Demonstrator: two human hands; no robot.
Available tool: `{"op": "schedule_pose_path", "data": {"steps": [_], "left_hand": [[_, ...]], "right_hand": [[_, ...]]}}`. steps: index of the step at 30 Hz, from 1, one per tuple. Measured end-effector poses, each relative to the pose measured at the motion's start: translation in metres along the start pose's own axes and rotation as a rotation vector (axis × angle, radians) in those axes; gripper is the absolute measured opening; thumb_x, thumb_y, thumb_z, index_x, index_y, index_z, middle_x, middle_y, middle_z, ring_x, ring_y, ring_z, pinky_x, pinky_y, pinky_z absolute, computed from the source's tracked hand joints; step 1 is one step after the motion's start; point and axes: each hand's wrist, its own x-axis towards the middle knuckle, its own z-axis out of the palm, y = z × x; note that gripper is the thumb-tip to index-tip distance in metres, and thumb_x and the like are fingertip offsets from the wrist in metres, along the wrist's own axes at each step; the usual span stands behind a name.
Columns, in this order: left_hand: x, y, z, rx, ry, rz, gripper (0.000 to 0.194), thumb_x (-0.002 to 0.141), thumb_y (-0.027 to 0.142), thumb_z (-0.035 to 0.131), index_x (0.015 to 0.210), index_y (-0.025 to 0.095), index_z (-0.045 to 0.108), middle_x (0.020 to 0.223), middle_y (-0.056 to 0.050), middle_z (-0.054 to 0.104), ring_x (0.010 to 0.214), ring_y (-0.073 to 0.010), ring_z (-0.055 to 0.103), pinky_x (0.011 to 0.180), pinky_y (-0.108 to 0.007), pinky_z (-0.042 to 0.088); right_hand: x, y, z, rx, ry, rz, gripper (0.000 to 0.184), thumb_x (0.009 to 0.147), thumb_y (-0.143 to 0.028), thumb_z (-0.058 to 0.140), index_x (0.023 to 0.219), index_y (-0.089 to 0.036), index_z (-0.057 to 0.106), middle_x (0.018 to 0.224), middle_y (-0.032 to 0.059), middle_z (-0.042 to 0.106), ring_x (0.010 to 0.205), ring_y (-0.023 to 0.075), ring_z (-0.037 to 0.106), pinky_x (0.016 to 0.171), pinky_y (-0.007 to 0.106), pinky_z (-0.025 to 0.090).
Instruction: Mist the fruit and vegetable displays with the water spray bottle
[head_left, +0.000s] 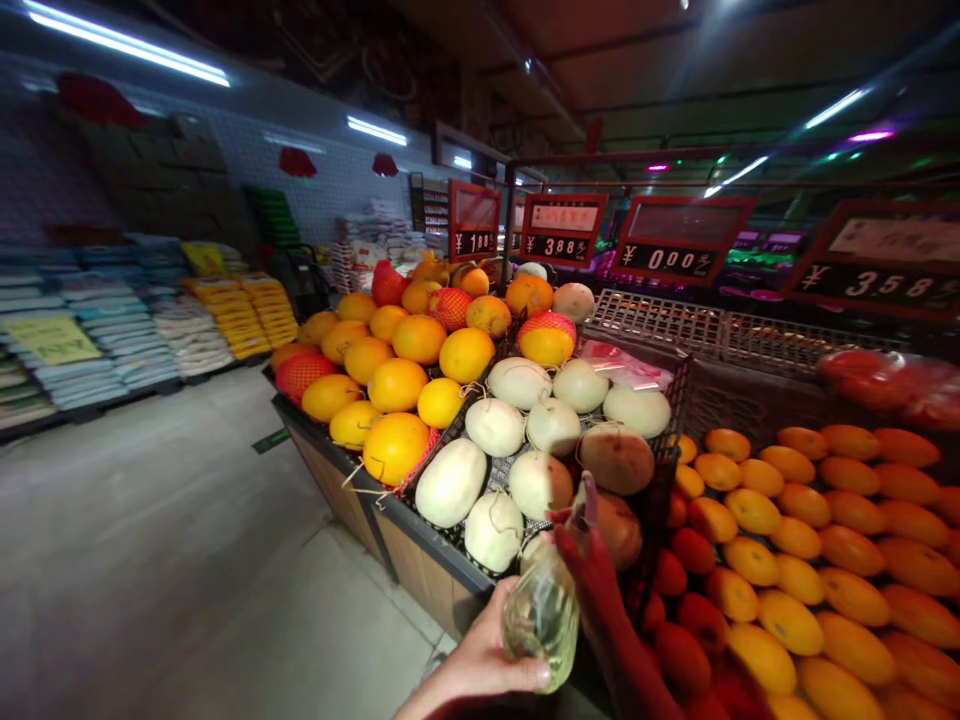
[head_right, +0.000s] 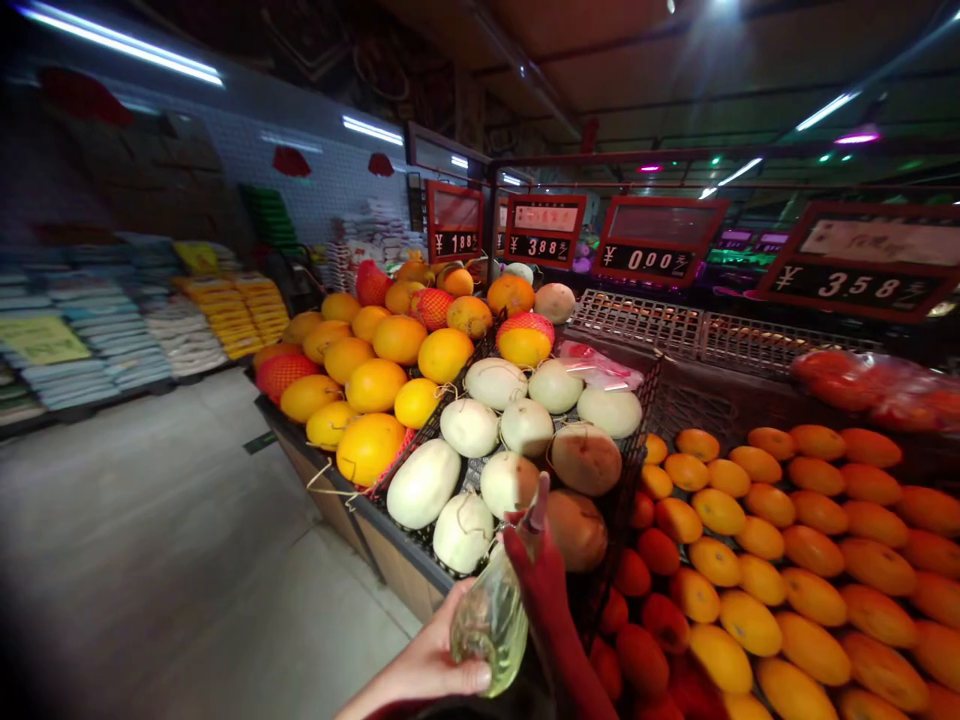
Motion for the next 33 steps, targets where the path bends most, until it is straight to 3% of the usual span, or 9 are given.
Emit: {"op": "schedule_pose_path", "data": {"steps": [6,10,13,16,19,22,27,30,33], "left_hand": [[-0.014,0.015,-0.047,0.044,0.160,0.058,0.082,0.067,0.062,0.088,0.138,0.037,0.056,0.143,-0.006,0.063,0.138,-0.0441,0.055,0.120,-0.055,0.039],[-0.021,0.027,-0.079,0.096,0.316,0.058,0.081,0.068,0.065,0.086,0.138,0.039,0.055,0.146,-0.006,0.066,0.143,-0.0438,0.055,0.122,-0.053,0.041],[-0.019,0.034,-0.099,0.096,0.389,0.019,0.084,0.067,0.064,0.087,0.138,0.034,0.055,0.139,-0.008,0.072,0.141,-0.0432,0.057,0.122,-0.052,0.043],[-0.008,0.043,-0.113,0.089,0.446,0.019,0.092,0.060,0.062,0.090,0.139,0.032,0.053,0.138,-0.008,0.072,0.140,-0.0436,0.058,0.120,-0.051,0.045],[0.011,0.060,-0.115,0.125,0.362,0.008,0.102,0.057,0.059,0.092,0.144,0.030,0.047,0.144,-0.011,0.069,0.141,-0.0441,0.057,0.120,-0.050,0.046],[0.036,0.081,-0.104,0.171,0.204,0.015,0.097,0.063,0.051,0.092,0.145,0.027,0.046,0.148,-0.013,0.066,0.143,-0.0418,0.056,0.122,-0.048,0.044],[0.084,0.093,-0.067,0.102,0.009,-0.041,0.085,0.056,0.024,0.093,0.131,0.027,0.055,0.135,-0.012,0.072,0.128,-0.0392,0.066,0.113,-0.052,0.051],[0.109,0.094,-0.042,0.074,-0.133,-0.079,0.083,0.049,0.024,0.097,0.123,0.029,0.060,0.127,-0.009,0.077,0.124,-0.0388,0.069,0.108,-0.051,0.055],[0.125,0.098,-0.019,0.128,-0.266,-0.106,0.073,0.055,0.028,0.098,0.120,0.032,0.064,0.128,-0.005,0.077,0.128,-0.0369,0.067,0.108,-0.051,0.054]], "right_hand": [[0.025,-0.014,0.082,-0.035,-0.200,-0.108,0.046,0.085,-0.060,0.076,0.113,-0.024,0.070,0.113,0.0102,0.078,0.102,0.0331,0.073,0.092,0.046,0.056],[0.035,-0.035,0.127,-0.063,-0.343,-0.129,0.047,0.089,-0.056,0.073,0.124,-0.025,0.068,0.110,0.0073,0.078,0.101,0.0315,0.072,0.092,0.043,0.055],[0.046,-0.043,0.148,-0.094,-0.354,-0.162,0.045,0.089,-0.055,0.072,0.121,-0.024,0.069,0.110,0.0064,0.078,0.101,0.0311,0.072,0.094,0.044,0.054],[0.060,-0.043,0.155,-0.078,-0.285,-0.204,0.040,0.088,-0.056,0.073,0.113,-0.025,0.071,0.107,0.0062,0.079,0.098,0.0309,0.073,0.091,0.045,0.056],[0.074,-0.041,0.144,-0.052,-0.192,-0.220,0.037,0.090,-0.057,0.071,0.109,-0.026,0.072,0.106,0.0062,0.080,0.096,0.0305,0.073,0.088,0.045,0.058],[0.083,-0.042,0.119,-0.010,-0.101,-0.221,0.042,0.090,-0.062,0.069,0.109,-0.025,0.070,0.107,0.0080,0.079,0.096,0.0316,0.074,0.086,0.046,0.059],[0.081,-0.047,0.059,0.130,0.226,-0.176,0.045,0.082,-0.063,0.077,0.106,-0.026,0.069,0.108,0.0098,0.080,0.094,0.0336,0.077,0.089,0.051,0.060],[0.076,-0.045,0.018,0.180,0.375,-0.178,0.052,0.081,-0.065,0.079,0.115,-0.027,0.070,0.118,0.0123,0.079,0.100,0.0345,0.077,0.093,0.053,0.060],[0.075,-0.040,-0.019,0.204,0.497,-0.198,0.058,0.075,-0.070,0.081,0.112,-0.027,0.070,0.118,0.0122,0.079,0.100,0.0365,0.078,0.097,0.055,0.060]]}}
